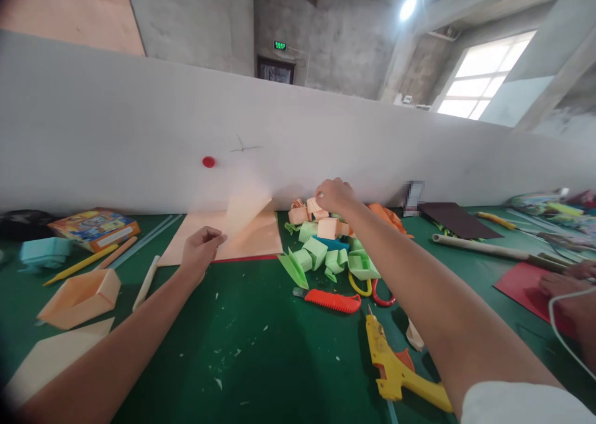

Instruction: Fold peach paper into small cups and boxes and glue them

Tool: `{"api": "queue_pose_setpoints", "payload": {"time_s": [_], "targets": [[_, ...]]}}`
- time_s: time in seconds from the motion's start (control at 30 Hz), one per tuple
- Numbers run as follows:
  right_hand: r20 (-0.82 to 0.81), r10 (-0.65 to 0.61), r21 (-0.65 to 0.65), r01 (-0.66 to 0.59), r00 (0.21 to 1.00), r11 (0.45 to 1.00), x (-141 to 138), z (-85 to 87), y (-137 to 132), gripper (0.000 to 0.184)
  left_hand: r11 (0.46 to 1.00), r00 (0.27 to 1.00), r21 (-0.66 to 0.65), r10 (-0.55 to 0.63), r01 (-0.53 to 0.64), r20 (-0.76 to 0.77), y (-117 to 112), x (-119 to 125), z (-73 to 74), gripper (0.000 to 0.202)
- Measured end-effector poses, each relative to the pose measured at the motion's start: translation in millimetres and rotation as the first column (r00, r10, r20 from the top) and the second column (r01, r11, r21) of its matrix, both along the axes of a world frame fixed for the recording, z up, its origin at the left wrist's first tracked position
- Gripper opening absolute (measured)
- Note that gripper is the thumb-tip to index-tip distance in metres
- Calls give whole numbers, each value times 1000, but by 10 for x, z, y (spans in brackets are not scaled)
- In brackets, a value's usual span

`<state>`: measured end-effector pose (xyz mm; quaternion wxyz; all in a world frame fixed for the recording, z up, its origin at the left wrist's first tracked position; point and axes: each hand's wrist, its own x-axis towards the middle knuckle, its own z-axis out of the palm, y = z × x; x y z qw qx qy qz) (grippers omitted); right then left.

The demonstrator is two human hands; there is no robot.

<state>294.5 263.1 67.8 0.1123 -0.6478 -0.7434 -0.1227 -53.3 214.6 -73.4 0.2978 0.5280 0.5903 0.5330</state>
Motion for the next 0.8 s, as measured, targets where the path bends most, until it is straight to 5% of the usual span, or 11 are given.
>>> {"api": "queue_pose_setpoints", "payload": {"time_s": [0.17, 0.27, 0.33, 0.43, 0.57, 0.7, 0.8], "targets": [[-136, 39, 172, -15, 990, 985, -186, -54, -263, 32, 999, 999, 44, 18, -16, -51, -90, 49, 51, 35], [-175, 149, 222, -109, 973, 969, -412, -89, -637, 38, 995, 994, 99, 29, -19, -101, -149, 69, 181, 16], [-183, 255, 255, -204, 950, 945, -561, -124, -1038, 40, 989, 990, 149, 24, -3, -138, -182, 71, 369, 10], [-181, 575, 278, -519, 798, 808, -709, -193, -1777, 35, 970, 984, 239, -5, 48, -177, -284, 66, 797, 10], [-157, 704, 167, -684, 692, 710, -716, -280, -2556, 33, 906, 967, 401, -31, 133, -252, -671, 74, 1388, 13], [-244, 630, 225, -589, 737, 776, -571, -465, -2823, 38, 874, 908, 396, -108, 281, -406, -1311, 92, 1614, 8], [-465, 481, 301, -378, 743, 876, -463, -734, -2879, 47, 843, 750, 147, -363, 517, -553, -1834, 139, 1420, 10]]}}
